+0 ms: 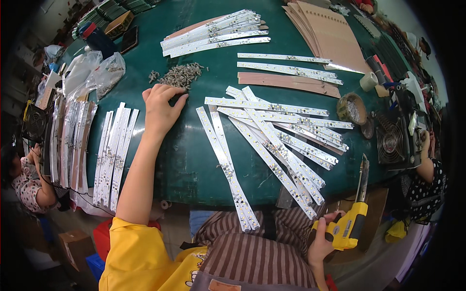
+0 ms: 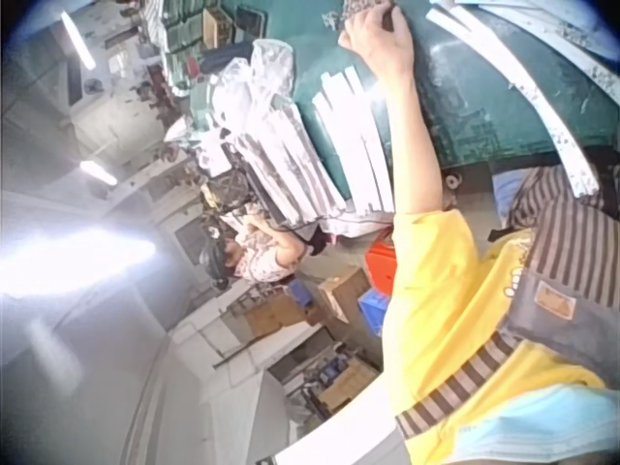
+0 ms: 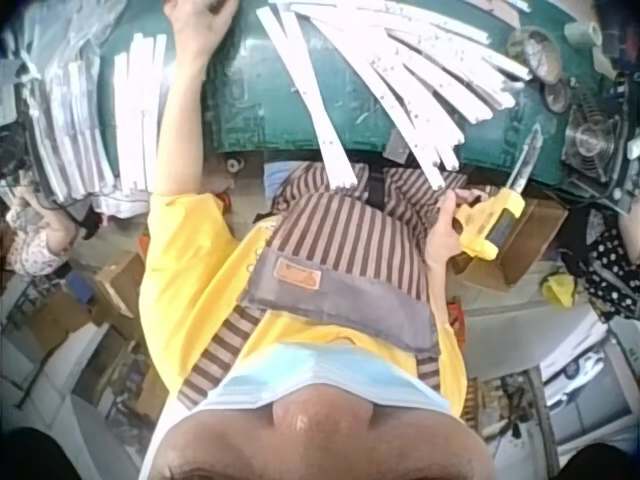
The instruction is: The person solders small components onto LED strips by positioning the components onto the strips by hand and soldering them with a soldering gun.
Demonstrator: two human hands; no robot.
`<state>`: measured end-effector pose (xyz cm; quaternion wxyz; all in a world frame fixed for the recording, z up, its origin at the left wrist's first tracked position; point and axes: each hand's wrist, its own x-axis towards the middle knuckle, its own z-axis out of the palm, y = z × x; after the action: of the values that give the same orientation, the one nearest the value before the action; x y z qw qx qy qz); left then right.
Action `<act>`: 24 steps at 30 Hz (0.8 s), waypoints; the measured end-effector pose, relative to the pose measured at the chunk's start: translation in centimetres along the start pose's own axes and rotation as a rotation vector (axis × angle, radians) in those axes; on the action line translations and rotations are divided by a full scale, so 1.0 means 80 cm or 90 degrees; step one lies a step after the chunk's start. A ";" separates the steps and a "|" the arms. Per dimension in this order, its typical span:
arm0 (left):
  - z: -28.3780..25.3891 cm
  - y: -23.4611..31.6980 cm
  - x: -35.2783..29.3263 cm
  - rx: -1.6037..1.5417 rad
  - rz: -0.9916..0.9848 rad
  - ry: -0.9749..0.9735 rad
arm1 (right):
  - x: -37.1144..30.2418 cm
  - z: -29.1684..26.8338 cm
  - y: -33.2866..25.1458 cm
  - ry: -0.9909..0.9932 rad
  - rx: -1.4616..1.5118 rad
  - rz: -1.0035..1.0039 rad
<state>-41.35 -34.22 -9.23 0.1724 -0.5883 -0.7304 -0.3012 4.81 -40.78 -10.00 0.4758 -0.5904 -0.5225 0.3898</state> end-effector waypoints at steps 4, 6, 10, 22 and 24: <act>-0.003 0.003 0.003 -0.009 -0.050 -0.049 | 0.004 0.003 0.002 0.016 0.032 0.001; -0.004 -0.004 0.003 -0.043 -0.066 -0.039 | 0.005 0.003 0.003 0.031 0.043 -0.002; -0.001 0.000 0.008 -0.127 -0.097 -0.037 | 0.004 -0.003 0.005 0.001 0.056 -0.006; 0.002 0.013 0.022 -0.032 0.025 -0.116 | 0.006 -0.005 0.002 0.028 0.042 -0.005; 0.000 0.009 0.022 -0.023 0.026 -0.137 | 0.008 -0.002 0.001 0.067 0.014 -0.006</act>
<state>-41.13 -32.77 -7.99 0.0881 -0.6352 -0.7269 -0.2456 5.07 -40.18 -10.00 0.5111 -0.6021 -0.4952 0.3620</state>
